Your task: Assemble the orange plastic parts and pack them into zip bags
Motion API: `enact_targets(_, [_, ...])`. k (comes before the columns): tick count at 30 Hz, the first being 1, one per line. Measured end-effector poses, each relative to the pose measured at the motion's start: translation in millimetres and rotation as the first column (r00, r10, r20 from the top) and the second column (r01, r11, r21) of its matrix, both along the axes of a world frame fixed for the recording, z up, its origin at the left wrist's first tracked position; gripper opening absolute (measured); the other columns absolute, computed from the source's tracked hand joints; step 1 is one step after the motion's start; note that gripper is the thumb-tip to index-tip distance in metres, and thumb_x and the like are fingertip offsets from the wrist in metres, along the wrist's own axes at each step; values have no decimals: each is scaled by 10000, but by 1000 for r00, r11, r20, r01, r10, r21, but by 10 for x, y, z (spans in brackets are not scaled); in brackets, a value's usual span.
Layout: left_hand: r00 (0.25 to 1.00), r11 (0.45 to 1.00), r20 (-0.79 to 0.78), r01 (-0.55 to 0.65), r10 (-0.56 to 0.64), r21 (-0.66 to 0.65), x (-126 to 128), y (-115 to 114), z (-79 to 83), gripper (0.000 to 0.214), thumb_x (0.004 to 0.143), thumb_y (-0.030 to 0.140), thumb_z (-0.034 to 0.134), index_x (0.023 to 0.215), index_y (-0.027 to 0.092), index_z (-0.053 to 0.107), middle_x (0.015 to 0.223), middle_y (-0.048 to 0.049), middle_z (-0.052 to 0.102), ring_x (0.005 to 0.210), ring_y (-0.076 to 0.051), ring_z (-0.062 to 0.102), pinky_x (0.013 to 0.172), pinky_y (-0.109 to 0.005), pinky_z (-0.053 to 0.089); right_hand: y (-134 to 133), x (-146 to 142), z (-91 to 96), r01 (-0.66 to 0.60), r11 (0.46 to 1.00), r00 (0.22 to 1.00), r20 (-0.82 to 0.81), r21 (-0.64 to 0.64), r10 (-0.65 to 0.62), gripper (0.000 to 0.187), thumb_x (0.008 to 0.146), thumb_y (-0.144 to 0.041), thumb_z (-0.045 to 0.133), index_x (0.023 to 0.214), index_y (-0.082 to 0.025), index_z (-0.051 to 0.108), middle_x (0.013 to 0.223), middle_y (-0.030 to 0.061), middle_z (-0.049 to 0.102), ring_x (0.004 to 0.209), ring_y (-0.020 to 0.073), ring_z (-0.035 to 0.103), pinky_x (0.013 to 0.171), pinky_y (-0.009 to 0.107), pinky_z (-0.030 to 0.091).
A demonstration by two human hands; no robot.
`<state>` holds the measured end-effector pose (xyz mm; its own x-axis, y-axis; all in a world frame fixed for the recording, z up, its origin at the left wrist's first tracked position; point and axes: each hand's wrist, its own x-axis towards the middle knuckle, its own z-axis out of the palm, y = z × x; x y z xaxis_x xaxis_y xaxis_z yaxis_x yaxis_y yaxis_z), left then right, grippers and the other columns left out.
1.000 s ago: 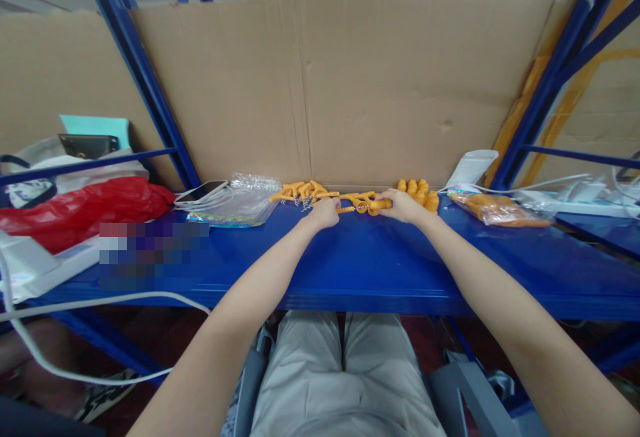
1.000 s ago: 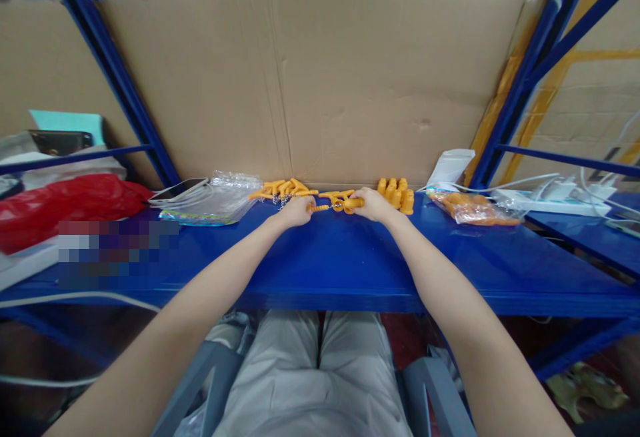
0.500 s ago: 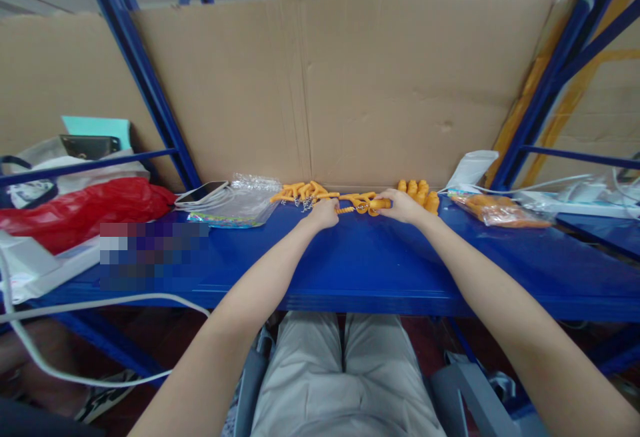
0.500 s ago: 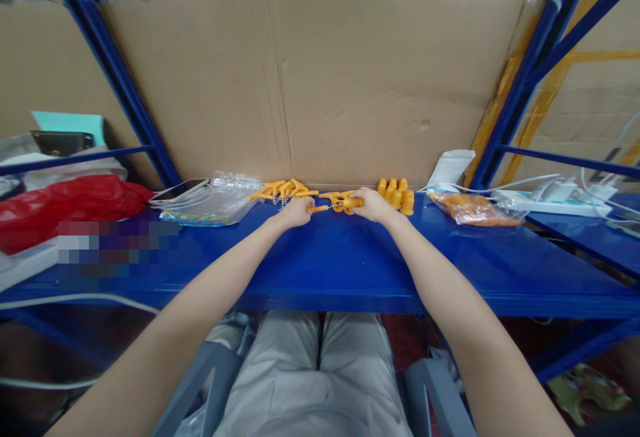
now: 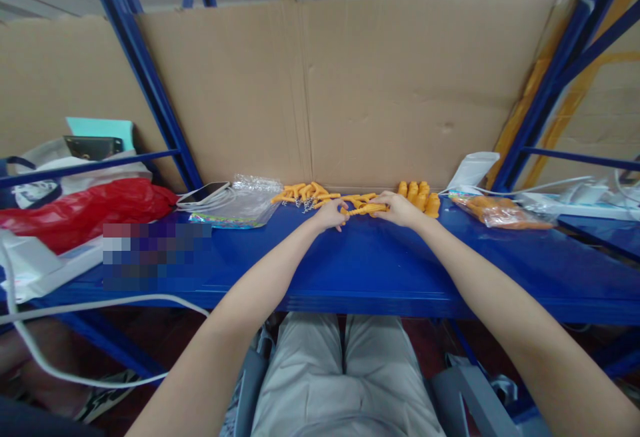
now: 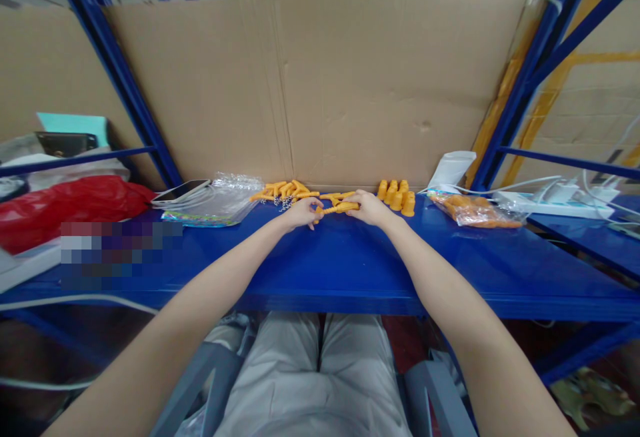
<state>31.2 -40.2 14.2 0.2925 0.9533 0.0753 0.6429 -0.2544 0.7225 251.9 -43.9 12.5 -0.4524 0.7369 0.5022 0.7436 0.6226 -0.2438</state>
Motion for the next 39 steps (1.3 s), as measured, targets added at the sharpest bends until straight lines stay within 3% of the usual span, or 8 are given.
enact_targets(10, [999,992,48,19,-14,-125,-55,-43,77,348,797,72,639,1139,121,598,660,6,641,515,-107,569,521,-210,497,112,52,-76,-96,993,995,-29,72,98,351,773,-166,677,1106,-244,757,1023,85,708,954,242,665,895,402,534])
enact_targets(14, [994,983,-106,-9,29,184,-50,4,20,326,786,108,648,1109,140,623,788,-32,659,679,-160,639,682,-288,552,110,53,-81,-111,991,993,-22,75,113,348,792,-193,666,1126,-243,749,1068,89,717,963,247,664,902,410,530])
enact_targets(17, [983,870,-174,40,53,491,-45,74,-23,165,780,116,643,940,142,672,906,-67,642,867,-191,642,857,-336,530,113,64,-81,-102,992,994,-20,70,104,367,795,-208,661,1151,-250,737,1062,78,726,941,240,665,889,402,531])
enact_targets(19, [983,837,-178,56,50,544,-37,110,-40,85,780,120,640,852,150,673,870,-55,629,882,-191,632,883,-353,521,120,75,-84,-90,993,995,-30,73,93,375,798,-218,657,1165,-246,730,1041,77,729,922,236,665,879,400,532])
enact_targets(22, [994,897,-105,13,38,443,-21,120,-48,100,783,130,652,878,153,669,823,-24,629,777,-154,628,797,-321,542,129,83,-92,-85,993,995,-42,80,88,376,795,-216,660,1163,-246,732,1021,77,728,910,233,663,877,403,532])
enact_targets(25, [998,982,-4,-58,59,178,-10,87,-36,287,790,155,675,1075,145,641,790,-9,642,596,-100,586,604,-234,516,127,70,-95,-97,992,994,-41,82,100,387,784,-199,668,1162,-248,734,1026,78,723,908,230,663,874,397,535])
enact_targets(30, [999,999,24,-43,43,2,-21,37,4,303,816,153,657,1118,137,649,643,6,625,513,-97,553,483,-185,429,110,37,-84,-97,991,994,-37,87,101,410,788,-186,667,1188,-253,723,1055,76,721,924,227,667,886,400,539])
enact_targets(39, [953,866,-269,13,141,501,-69,13,21,286,832,213,617,1108,181,687,1039,-89,733,983,-231,682,879,-313,518,67,12,-58,-96,993,995,-19,71,97,330,801,-203,662,1117,-244,749,1098,74,737,990,245,687,918,409,533])
